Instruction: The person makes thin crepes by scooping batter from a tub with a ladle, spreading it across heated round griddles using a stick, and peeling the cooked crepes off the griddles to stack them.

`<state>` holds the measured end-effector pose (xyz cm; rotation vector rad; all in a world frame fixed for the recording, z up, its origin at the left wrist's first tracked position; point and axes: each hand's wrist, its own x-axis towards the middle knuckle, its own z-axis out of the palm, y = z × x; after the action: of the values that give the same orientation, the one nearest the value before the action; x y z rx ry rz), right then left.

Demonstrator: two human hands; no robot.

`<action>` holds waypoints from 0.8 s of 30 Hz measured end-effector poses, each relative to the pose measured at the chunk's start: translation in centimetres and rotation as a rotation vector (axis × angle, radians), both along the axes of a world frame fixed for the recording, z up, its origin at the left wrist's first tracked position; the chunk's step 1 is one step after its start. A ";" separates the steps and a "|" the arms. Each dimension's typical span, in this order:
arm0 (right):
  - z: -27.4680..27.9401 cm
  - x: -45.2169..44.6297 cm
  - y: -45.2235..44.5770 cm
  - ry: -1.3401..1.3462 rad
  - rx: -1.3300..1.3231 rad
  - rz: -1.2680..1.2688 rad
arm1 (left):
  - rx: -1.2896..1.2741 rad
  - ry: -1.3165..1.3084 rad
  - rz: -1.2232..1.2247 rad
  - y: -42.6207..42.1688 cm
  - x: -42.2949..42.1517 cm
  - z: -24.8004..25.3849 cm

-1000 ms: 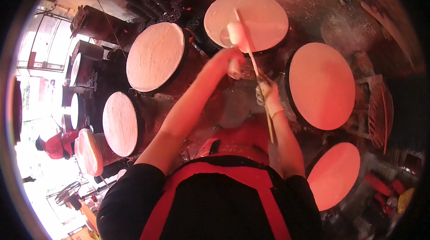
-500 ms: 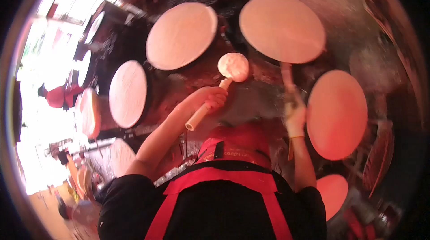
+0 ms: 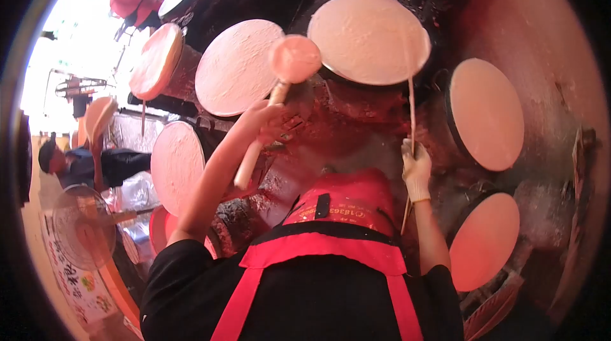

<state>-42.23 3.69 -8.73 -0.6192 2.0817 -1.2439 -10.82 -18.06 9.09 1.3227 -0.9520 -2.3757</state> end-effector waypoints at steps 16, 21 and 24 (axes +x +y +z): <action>2.1 2.5 -26.6 1.228 -0.022 0.847 | 0.550 0.357 0.580 6.1 6.9 0.2; 1.6 0.6 -29.1 1.192 -0.194 0.994 | 0.545 0.357 0.730 5.2 7.3 4.0; 6.8 -0.8 -29.3 0.520 -0.114 0.893 | 0.257 0.142 0.651 6.9 5.6 9.9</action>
<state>-42.98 -25.59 -1.93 -1.8242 1.7220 -0.7033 -5.22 -11.13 18.96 1.2723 -0.1299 -2.0683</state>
